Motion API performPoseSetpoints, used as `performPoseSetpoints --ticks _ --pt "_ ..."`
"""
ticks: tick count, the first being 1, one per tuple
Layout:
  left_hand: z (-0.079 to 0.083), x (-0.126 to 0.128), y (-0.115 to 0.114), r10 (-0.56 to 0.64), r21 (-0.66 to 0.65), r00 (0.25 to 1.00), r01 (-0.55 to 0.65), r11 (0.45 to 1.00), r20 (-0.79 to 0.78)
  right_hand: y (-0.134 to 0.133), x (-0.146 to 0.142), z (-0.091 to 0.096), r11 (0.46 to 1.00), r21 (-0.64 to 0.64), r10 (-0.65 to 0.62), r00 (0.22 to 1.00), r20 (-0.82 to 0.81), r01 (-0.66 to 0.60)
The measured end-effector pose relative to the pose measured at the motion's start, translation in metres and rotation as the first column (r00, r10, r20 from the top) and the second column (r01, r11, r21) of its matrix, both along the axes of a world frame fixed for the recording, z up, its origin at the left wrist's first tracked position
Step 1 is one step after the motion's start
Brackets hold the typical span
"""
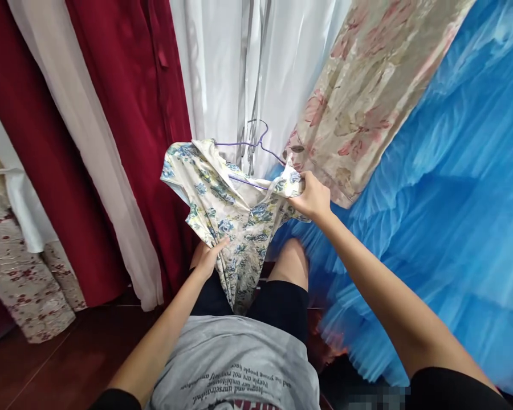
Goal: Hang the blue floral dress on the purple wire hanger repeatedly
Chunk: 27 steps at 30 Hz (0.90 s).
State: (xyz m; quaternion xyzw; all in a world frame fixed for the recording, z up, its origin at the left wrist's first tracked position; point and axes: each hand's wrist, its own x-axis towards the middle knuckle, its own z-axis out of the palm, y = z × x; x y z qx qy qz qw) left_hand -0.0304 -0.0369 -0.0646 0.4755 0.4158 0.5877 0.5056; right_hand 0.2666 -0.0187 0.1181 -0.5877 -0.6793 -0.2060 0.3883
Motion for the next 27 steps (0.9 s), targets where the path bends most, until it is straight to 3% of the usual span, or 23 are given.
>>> performPoseSetpoints --ticks 3,7,11,15,17,19,20,22,24,25,27 --pt "-0.006 0.015 -0.005 -0.012 0.027 1.000 0.012 1.000 0.005 0.001 0.004 0.008 1.000 -0.004 -0.011 1.000 0.016 0.011" --pt "0.002 0.026 -0.004 -0.067 0.050 0.996 0.064 0.997 0.062 0.003 -0.002 0.022 0.998 0.015 -0.058 0.998 0.013 0.058" --pt "0.003 0.028 -0.010 -0.068 0.013 0.992 0.067 0.998 0.102 0.004 0.007 0.024 0.997 0.005 0.071 0.995 0.069 -0.071" --pt "-0.022 0.032 -0.027 -0.077 -0.067 0.993 0.083 0.994 0.090 -0.006 0.023 0.013 0.968 -0.078 0.243 0.966 0.084 -0.236" --pt "-0.038 0.036 -0.036 -0.018 -0.073 0.993 0.026 0.997 0.115 -0.021 0.014 -0.001 0.966 0.017 0.259 0.966 0.023 -0.259" --pt "-0.051 0.038 -0.045 0.038 -0.073 0.992 -0.029 0.997 0.119 -0.041 -0.010 -0.027 0.956 0.193 0.256 0.950 -0.177 -0.222" --pt "-0.055 0.039 -0.048 0.052 -0.064 0.993 -0.046 0.997 0.103 -0.050 -0.028 -0.044 0.946 0.275 0.267 0.897 -0.353 -0.173" --pt "-0.060 0.039 -0.055 0.071 -0.020 0.997 -0.070 0.997 0.044 -0.066 -0.066 -0.083 0.946 0.276 0.315 0.677 -0.665 -0.170" --pt "-0.061 0.037 -0.061 0.095 0.040 0.995 -0.094 0.995 -0.023 -0.071 -0.101 -0.120 0.920 0.096 0.266 0.426 -0.864 -0.380" --pt "-0.061 0.036 -0.063 0.102 0.065 0.993 -0.098 0.993 -0.052 -0.070 -0.114 -0.134 0.871 0.022 0.229 0.365 -0.902 -0.491" --pt "-0.059 0.036 -0.068 0.099 0.092 0.990 -0.090 0.992 -0.105 -0.064 -0.129 -0.149 0.783 -0.047 0.206 0.330 -0.921 -0.620"
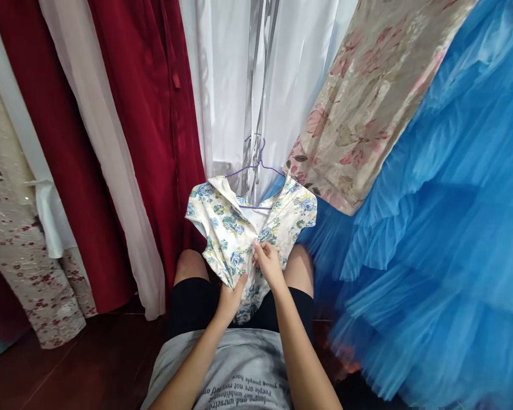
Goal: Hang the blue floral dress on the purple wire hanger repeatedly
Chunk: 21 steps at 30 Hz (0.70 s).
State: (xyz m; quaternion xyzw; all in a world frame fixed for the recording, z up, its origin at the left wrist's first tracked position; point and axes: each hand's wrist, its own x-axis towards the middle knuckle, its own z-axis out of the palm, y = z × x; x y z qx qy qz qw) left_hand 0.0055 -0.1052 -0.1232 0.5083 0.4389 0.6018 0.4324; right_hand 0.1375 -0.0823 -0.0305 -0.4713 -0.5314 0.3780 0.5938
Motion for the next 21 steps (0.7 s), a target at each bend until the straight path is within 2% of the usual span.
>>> performPoseSetpoints --ticks 2,7,9,10,11,12,13,14,15,16,17,19,20,21 --pt "0.002 0.002 -0.005 -0.004 0.007 0.999 0.005 1.000 -0.039 0.006 -0.002 0.001 0.999 0.027 0.027 0.999 0.042 -0.028" --pt "0.001 0.010 -0.013 0.004 -0.007 1.000 -0.004 1.000 -0.022 0.001 0.013 0.024 0.995 0.099 0.006 0.998 0.064 -0.013" --pt "0.003 0.004 -0.012 0.064 -0.035 0.998 -0.064 0.997 -0.011 -0.010 0.017 0.027 0.993 0.112 0.021 1.000 0.015 -0.022" --pt "0.007 -0.002 -0.011 0.142 -0.013 0.990 -0.142 0.990 -0.027 -0.015 0.019 0.026 0.993 0.109 0.041 0.999 -0.005 -0.041" --pt "0.013 -0.009 -0.009 0.251 0.050 0.966 -0.249 0.967 -0.054 -0.020 0.020 0.024 0.993 0.098 0.069 0.997 -0.018 -0.067" --pt "0.020 -0.017 -0.007 0.377 0.152 0.923 -0.363 0.919 -0.078 -0.024 0.020 0.023 0.992 0.081 0.099 0.995 -0.018 -0.098" --pt "0.030 -0.023 -0.005 0.493 0.278 0.866 -0.454 0.847 -0.089 -0.028 0.021 0.021 0.990 0.062 0.128 0.992 -0.007 -0.127" --pt "0.041 -0.029 -0.003 0.572 0.403 0.815 -0.494 0.770 -0.092 -0.030 0.021 0.019 0.987 0.046 0.151 0.989 0.004 -0.151" --pt "0.052 -0.031 0.000 0.598 0.510 0.794 -0.473 0.718 -0.106 -0.032 0.020 0.018 0.985 0.035 0.169 0.986 0.012 -0.169" --pt "0.063 -0.031 0.002 0.574 0.589 0.804 -0.389 0.708 -0.158 -0.034 0.020 0.018 0.983 0.029 0.181 0.983 0.014 -0.182" --pt "0.073 -0.027 0.003 0.508 0.634 0.825 -0.258 0.729 -0.249 -0.035 0.020 0.018 0.981 0.028 0.194 0.981 0.017 -0.194" --pt "0.089 -0.013 0.006 0.334 0.619 0.823 0.028 0.785 -0.460 -0.037 0.020 0.022 0.976 0.024 0.215 0.976 0.031 -0.215" --pt "0.093 -0.004 0.006 0.266 0.582 0.803 0.120 0.804 -0.533 -0.038 0.021 0.024 0.975 0.019 0.220 0.975 0.044 -0.221" --pt "0.096 0.005 0.007 0.221 0.548 0.792 0.164 0.821 -0.569 -0.039 0.022 0.027 0.975 0.011 0.222 0.973 0.062 -0.223"
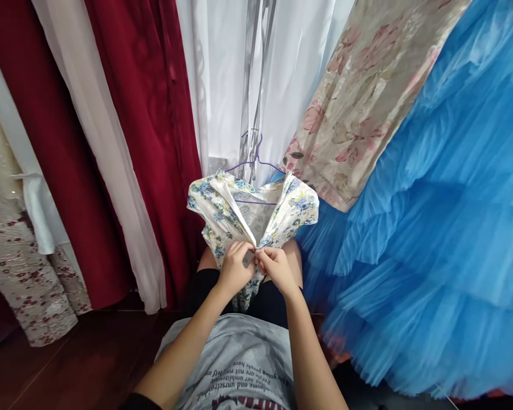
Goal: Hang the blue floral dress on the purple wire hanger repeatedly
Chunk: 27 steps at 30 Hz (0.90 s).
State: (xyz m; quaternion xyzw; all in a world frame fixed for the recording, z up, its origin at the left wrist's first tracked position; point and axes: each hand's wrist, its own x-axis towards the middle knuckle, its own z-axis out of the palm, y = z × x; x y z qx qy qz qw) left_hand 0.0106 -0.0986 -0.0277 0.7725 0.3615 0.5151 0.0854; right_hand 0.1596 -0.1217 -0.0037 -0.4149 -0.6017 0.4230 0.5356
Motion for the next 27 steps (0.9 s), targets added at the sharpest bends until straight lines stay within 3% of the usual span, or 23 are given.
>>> performPoseSetpoints --ticks 5,10,13,17,20,24,27 --pt "-0.005 0.024 -0.007 -0.027 -0.088 0.992 0.038 0.995 0.126 -0.010 0.011 0.005 0.999 -0.035 0.015 0.996 0.087 -0.012" --pt "-0.005 0.022 -0.012 -0.062 -0.115 0.991 0.076 0.990 0.118 0.003 0.006 0.011 0.997 -0.019 -0.075 0.996 -0.040 0.074" --pt "0.000 0.019 -0.008 -0.071 -0.156 0.995 0.081 0.984 0.068 0.036 0.001 0.043 0.994 0.003 -0.109 0.990 -0.087 0.109" --pt "-0.001 0.013 0.001 -0.052 -0.239 0.999 0.047 0.970 -0.012 0.089 0.000 0.110 0.995 -0.050 -0.095 0.982 -0.163 0.088" --pt "-0.010 0.007 0.007 -0.057 -0.281 0.991 0.021 0.959 -0.120 0.114 0.001 0.151 0.994 -0.064 -0.099 0.969 -0.225 0.086" --pt "-0.009 -0.004 0.015 -0.153 -0.274 0.972 0.100 0.957 -0.179 0.115 0.001 0.169 0.998 -0.047 -0.060 0.959 -0.278 0.049" --pt "0.024 -0.011 0.027 -0.144 -0.163 0.979 0.120 0.979 -0.146 0.104 0.001 0.162 0.999 -0.002 -0.043 0.962 -0.268 0.044"
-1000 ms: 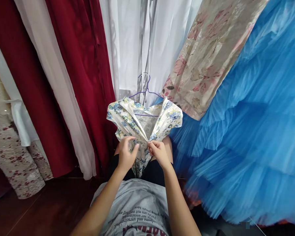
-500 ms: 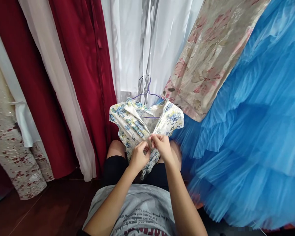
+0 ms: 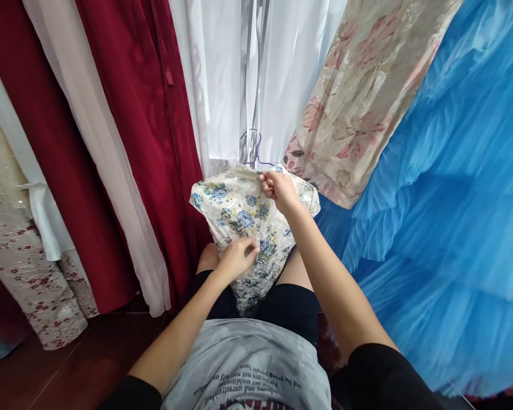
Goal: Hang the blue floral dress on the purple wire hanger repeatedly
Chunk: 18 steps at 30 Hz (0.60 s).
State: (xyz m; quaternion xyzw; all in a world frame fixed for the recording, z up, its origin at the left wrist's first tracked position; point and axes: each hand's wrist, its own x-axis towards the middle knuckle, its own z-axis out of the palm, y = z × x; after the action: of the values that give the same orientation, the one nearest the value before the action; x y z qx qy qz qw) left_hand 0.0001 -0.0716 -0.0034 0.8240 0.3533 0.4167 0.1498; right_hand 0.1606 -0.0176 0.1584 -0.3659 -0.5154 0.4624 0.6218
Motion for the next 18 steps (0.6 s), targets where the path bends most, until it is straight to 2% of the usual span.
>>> performPoseSetpoints --ticks 4,6,8,11,13,15,16,18 --pt "0.078 -0.004 0.029 0.078 0.238 0.965 -0.139 0.961 0.250 -0.013 0.002 -0.014 0.998 0.039 -0.044 0.994 0.102 0.040" --pt "0.113 -0.004 0.045 0.048 0.320 0.972 -0.121 0.940 0.228 -0.017 0.004 -0.017 0.995 0.091 -0.057 0.987 0.150 0.044" --pt "0.137 -0.002 0.056 0.010 0.373 0.992 -0.057 0.926 0.128 -0.018 0.007 -0.017 0.991 0.135 -0.046 0.979 0.197 0.019" --pt "0.151 0.005 0.061 0.012 0.406 0.998 -0.037 0.913 0.066 -0.011 0.006 -0.020 0.974 0.223 -0.115 0.939 0.324 0.043" --pt "0.153 0.006 0.064 0.039 0.425 0.993 -0.084 0.901 0.115 -0.004 0.001 -0.029 0.935 0.324 -0.283 0.859 0.427 0.146" --pt "0.154 -0.002 0.077 0.081 0.437 0.971 -0.174 0.882 0.223 0.003 -0.007 -0.045 0.896 0.379 -0.412 0.754 0.512 0.233" --pt "0.154 -0.011 0.087 0.106 0.426 0.947 -0.235 0.874 0.305 0.006 -0.010 -0.055 0.896 0.366 -0.425 0.726 0.541 0.252" --pt "0.154 -0.037 0.115 0.159 0.329 0.845 -0.363 0.872 0.510 0.007 -0.015 -0.075 0.925 0.296 -0.371 0.736 0.566 0.239"
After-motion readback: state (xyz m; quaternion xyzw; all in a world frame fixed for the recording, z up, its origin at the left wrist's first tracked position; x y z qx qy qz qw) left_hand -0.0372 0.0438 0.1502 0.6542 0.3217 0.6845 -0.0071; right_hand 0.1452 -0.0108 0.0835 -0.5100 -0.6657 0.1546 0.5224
